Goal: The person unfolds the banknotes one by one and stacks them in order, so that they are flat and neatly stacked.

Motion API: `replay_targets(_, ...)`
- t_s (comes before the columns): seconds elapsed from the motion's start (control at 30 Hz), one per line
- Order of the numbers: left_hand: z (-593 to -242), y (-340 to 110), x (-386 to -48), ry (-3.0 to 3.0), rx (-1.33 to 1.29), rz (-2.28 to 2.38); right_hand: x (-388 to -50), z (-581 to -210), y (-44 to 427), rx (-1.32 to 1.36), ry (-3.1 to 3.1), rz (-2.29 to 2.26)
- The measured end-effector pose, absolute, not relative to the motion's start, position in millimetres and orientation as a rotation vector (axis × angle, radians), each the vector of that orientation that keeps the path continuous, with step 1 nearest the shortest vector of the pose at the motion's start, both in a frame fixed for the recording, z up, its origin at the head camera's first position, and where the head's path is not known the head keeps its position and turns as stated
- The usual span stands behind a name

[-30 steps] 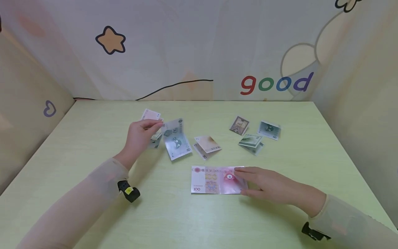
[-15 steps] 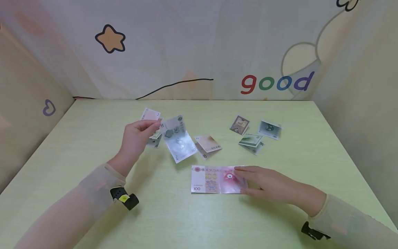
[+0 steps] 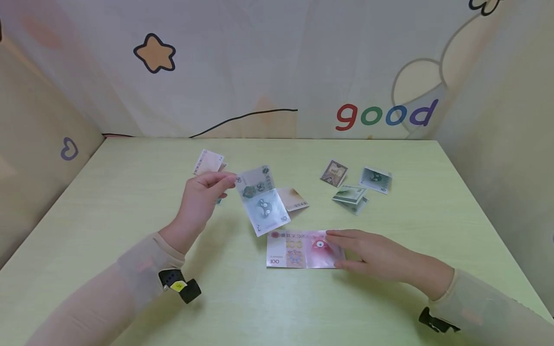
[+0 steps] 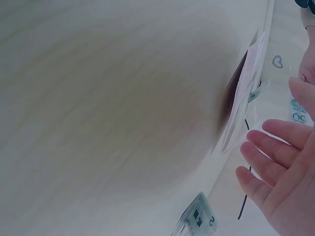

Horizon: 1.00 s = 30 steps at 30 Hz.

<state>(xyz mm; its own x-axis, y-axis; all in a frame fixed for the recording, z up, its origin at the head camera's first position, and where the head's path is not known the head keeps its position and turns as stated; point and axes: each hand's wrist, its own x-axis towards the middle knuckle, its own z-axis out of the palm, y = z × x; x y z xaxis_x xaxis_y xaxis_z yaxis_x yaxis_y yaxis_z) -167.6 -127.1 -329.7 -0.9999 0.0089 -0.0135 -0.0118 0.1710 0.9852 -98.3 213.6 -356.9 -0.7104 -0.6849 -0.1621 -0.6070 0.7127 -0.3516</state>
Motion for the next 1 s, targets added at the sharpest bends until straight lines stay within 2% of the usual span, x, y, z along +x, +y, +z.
replay_targets(0.7, -338, -94, -158, 2.288, -0.076, 2.059, -100, -352, 203, -0.866, 2.775, -0.483)
replay_targets(1.0, -339, -81, -151, 2.258, -0.021, 2.065, -100, -347, 196, -0.574, 2.823, -0.639)
